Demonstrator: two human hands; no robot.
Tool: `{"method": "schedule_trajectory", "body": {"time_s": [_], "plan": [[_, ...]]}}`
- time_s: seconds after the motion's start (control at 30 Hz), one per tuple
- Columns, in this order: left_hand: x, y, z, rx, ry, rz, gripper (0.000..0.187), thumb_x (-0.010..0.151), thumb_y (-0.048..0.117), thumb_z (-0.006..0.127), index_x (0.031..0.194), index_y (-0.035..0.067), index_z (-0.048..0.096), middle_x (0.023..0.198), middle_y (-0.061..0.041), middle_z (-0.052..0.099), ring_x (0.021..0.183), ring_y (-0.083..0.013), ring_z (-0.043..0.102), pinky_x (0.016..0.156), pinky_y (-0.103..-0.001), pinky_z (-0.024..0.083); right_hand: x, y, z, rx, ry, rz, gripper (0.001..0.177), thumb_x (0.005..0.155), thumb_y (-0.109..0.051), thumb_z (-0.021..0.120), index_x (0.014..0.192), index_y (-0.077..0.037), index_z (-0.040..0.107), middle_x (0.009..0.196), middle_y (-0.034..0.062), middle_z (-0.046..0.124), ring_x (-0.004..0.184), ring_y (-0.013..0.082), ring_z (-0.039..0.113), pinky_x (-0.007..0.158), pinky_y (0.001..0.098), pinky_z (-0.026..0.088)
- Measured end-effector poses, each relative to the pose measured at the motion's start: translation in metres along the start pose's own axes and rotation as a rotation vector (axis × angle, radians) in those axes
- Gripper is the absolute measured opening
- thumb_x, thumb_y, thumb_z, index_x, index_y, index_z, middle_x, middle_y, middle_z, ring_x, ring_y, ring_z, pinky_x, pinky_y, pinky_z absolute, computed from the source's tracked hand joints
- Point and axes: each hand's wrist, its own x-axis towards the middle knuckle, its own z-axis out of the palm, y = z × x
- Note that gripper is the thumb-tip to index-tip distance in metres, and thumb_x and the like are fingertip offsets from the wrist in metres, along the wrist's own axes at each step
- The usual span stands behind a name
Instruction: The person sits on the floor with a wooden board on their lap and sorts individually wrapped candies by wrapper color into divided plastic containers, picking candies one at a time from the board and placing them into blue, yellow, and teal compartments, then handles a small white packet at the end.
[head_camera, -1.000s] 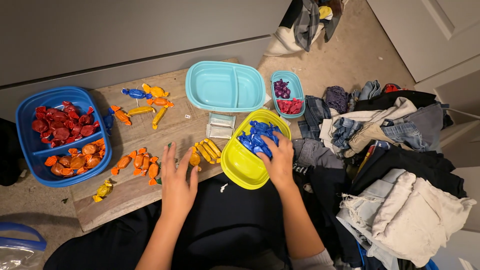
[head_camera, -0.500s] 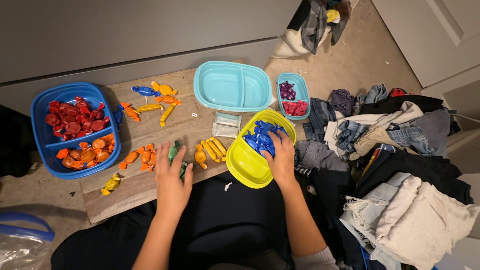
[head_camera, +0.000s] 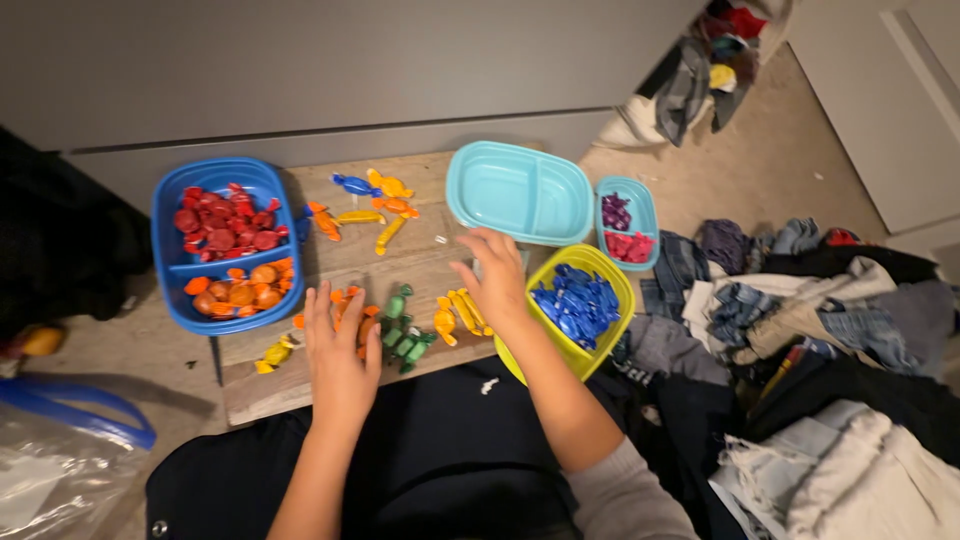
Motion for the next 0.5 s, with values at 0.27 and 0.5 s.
{"method": "schedule_trajectory", "body": {"time_s": [0.27, 0.5], "plan": [[0.004, -0.025, -0.022, 0.006, 0.056, -0.066, 0.052, 0.087, 0.008, 0.07, 0.138, 0.008, 0.06, 0.159, -0.026, 0.036, 0.149, -0.0497, 0.03, 0.119, -0.057, 0.03, 0.058, -0.006, 0.116, 0.002, -0.132, -0.06, 0.029, 0.078, -0.015, 0.081, 0.105, -0.011, 0.076, 0.113, 0.0091, 0.071, 0.108, 0.0343, 0.06, 0.093, 0.0459, 0.047], [0.011, -0.051, -0.032, 0.042, 0.092, -0.088, 0.051, 0.086, 0.009, 0.07, 0.136, 0.008, 0.061, 0.156, -0.027, 0.039, 0.147, -0.0509, 0.031, 0.118, -0.058, 0.03, 0.106, -0.004, 0.182, -0.126, -0.104, 0.013, 0.029, 0.076, -0.017, 0.081, 0.105, -0.015, 0.077, 0.106, 0.0066, 0.067, 0.107, 0.031, 0.059, 0.092, 0.0455, 0.046]]}}
